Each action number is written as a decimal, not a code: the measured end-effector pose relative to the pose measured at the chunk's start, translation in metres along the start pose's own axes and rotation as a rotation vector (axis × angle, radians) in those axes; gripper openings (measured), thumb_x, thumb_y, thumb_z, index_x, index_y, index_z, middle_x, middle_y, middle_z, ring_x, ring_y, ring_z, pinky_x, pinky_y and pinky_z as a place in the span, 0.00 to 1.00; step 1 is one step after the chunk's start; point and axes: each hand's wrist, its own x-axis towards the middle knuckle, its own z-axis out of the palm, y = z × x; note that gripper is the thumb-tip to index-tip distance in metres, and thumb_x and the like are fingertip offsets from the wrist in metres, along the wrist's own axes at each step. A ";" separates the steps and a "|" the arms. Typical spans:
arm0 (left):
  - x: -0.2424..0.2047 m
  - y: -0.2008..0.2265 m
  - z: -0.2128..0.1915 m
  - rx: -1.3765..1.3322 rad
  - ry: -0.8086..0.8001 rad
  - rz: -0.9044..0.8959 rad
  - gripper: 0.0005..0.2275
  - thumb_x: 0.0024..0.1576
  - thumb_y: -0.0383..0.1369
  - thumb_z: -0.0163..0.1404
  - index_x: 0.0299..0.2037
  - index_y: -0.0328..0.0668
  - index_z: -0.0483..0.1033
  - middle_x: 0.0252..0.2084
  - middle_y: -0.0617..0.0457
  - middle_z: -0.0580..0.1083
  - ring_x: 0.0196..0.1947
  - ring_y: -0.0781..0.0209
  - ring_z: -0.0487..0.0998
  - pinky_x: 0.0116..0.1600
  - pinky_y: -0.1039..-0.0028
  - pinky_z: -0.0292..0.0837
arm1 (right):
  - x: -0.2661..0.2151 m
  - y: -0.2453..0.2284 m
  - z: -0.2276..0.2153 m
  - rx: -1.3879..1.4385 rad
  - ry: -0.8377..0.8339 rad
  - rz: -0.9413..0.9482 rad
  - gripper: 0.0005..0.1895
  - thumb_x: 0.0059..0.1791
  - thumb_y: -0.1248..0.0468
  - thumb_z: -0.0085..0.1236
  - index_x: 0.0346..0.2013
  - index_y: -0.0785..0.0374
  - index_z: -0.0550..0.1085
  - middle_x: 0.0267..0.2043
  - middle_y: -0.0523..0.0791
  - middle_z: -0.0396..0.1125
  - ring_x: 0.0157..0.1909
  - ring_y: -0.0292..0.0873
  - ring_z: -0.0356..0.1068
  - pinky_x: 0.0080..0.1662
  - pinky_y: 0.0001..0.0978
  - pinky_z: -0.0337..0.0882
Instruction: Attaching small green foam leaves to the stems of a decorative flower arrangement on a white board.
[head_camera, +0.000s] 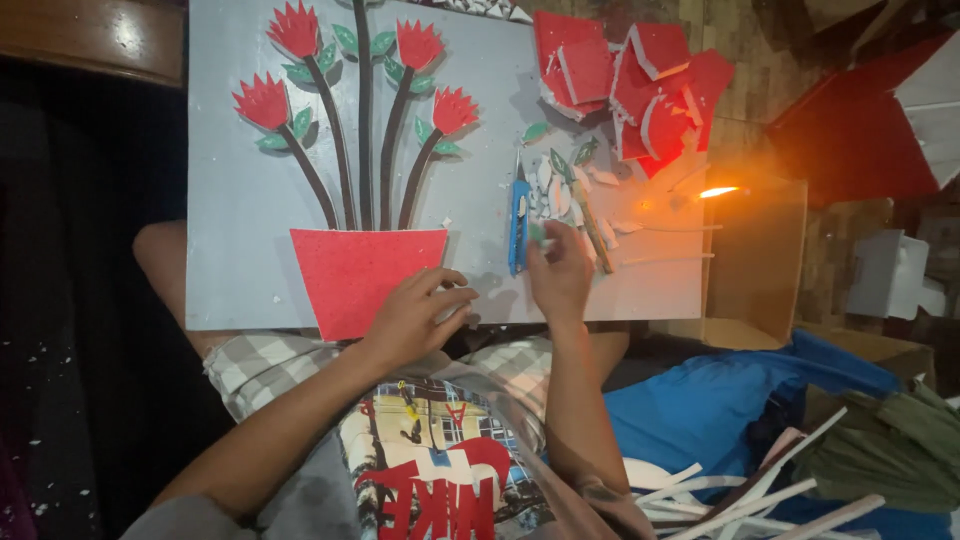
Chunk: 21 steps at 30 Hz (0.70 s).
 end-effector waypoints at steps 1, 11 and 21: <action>0.000 0.000 0.001 -0.002 0.000 0.002 0.08 0.58 0.34 0.57 0.46 0.52 0.84 0.47 0.54 0.77 0.44 0.48 0.80 0.46 0.57 0.76 | 0.003 0.001 0.006 -0.002 0.002 0.000 0.17 0.43 0.62 0.66 0.46 0.55 0.78 0.37 0.46 0.74 0.37 0.46 0.74 0.42 0.34 0.74; -0.016 0.003 -0.014 -0.010 0.002 -0.059 0.08 0.56 0.31 0.59 0.45 0.45 0.84 0.42 0.50 0.79 0.39 0.46 0.82 0.42 0.60 0.78 | 0.077 0.021 0.045 -0.305 0.085 -0.178 0.13 0.47 0.56 0.64 0.45 0.53 0.80 0.35 0.43 0.71 0.43 0.52 0.72 0.45 0.44 0.74; -0.002 0.000 -0.032 0.000 0.065 -0.076 0.07 0.57 0.29 0.58 0.44 0.42 0.83 0.40 0.47 0.79 0.40 0.44 0.81 0.45 0.59 0.76 | 0.061 -0.004 0.036 -0.057 0.144 -0.289 0.17 0.43 0.64 0.64 0.47 0.56 0.79 0.35 0.50 0.73 0.39 0.55 0.74 0.40 0.44 0.75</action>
